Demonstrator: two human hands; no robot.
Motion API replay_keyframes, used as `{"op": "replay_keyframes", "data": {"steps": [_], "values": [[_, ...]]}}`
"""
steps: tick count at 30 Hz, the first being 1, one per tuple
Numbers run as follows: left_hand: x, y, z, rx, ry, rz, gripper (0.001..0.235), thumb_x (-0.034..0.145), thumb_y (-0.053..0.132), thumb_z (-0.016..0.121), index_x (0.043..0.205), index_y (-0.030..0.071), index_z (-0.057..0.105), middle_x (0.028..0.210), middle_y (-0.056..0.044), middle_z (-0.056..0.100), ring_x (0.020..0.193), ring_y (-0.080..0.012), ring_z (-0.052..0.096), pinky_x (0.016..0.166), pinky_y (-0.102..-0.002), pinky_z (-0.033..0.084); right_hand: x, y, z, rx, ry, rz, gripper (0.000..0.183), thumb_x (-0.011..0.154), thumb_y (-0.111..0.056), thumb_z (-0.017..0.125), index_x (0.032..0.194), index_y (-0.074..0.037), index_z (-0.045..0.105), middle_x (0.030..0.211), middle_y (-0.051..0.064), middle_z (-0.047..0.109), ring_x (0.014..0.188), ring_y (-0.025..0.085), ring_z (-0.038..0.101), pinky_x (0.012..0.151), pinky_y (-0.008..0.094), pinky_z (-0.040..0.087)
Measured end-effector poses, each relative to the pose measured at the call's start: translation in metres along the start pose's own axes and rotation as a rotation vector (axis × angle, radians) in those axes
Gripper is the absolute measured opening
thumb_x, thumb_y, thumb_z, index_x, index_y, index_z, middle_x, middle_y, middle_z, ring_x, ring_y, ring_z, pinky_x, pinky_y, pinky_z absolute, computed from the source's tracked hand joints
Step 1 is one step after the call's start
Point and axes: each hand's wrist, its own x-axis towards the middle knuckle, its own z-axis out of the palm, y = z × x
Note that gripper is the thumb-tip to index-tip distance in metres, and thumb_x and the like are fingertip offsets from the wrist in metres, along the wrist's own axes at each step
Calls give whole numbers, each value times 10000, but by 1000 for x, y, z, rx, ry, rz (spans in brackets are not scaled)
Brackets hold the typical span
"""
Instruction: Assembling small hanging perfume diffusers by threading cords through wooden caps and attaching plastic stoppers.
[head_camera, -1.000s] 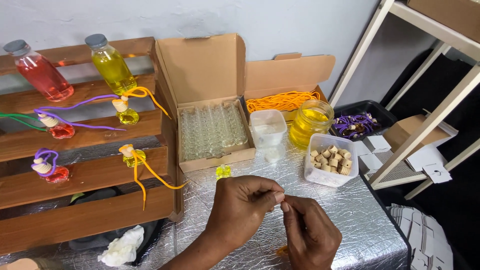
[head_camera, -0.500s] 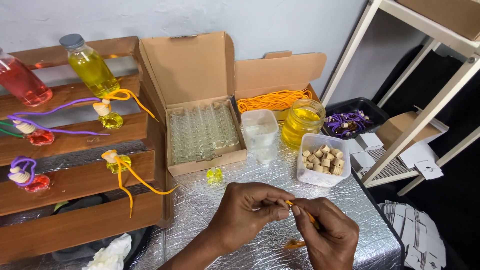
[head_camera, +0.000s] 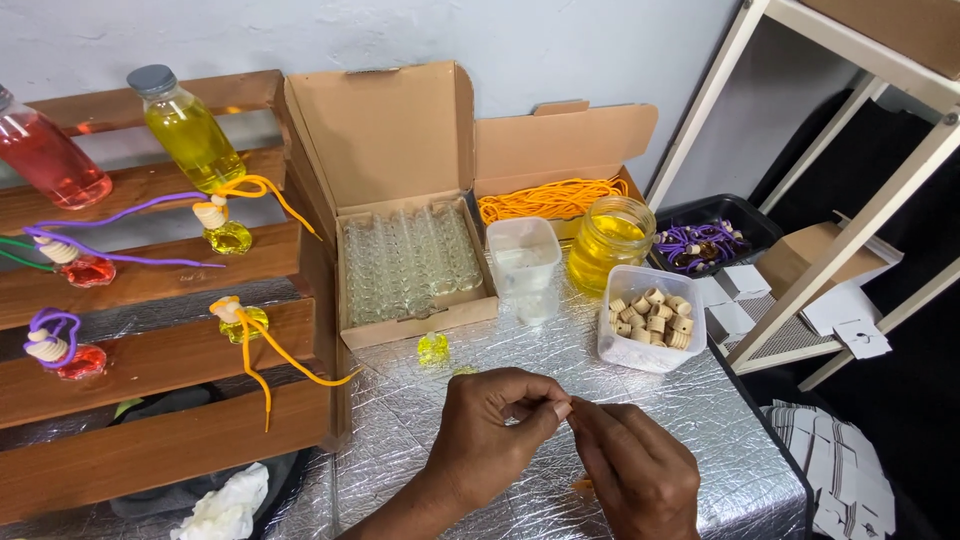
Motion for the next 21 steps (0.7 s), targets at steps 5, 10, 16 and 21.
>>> {"op": "replay_keyframes", "data": {"steps": [5, 10, 16, 21], "values": [[11, -26, 16, 53, -87, -183, 156, 839, 116, 804, 995, 120, 808, 879, -22, 827, 762, -101, 761, 717, -259, 622, -8, 17, -5, -48, 28, 103, 147, 880, -47, 726, 1015, 4, 750, 852, 102, 740, 707, 186, 725, 644, 298, 582], [16, -64, 37, 526, -347, -158, 353, 890, 81, 753, 1240, 56, 710, 1209, -168, 733, 1033, -377, 715, 848, -499, 569, -14, 25, -14, 20, 99, 469, 108, 877, -90, 729, 928, -18, 792, 769, 69, 744, 629, 137, 658, 527, 278, 483], [17, -93, 51, 727, -368, -7, 144, 886, -2, 750, 1002, 70, 797, 942, -130, 695, 849, -352, 675, 604, -481, 570, -23, 39, -17, 24, 79, 488, 91, 886, -115, 725, 842, -48, 769, 732, 46, 722, 619, 136, 646, 557, 290, 479], [18, -94, 40, 452, -356, -25, 194, 889, -11, 669, 825, 142, 769, 847, -61, 754, 743, -244, 701, 683, -397, 543, -23, 42, -14, 82, 31, 521, 99, 869, -133, 739, 866, -47, 788, 699, 46, 712, 589, 128, 613, 537, 297, 462]]}}
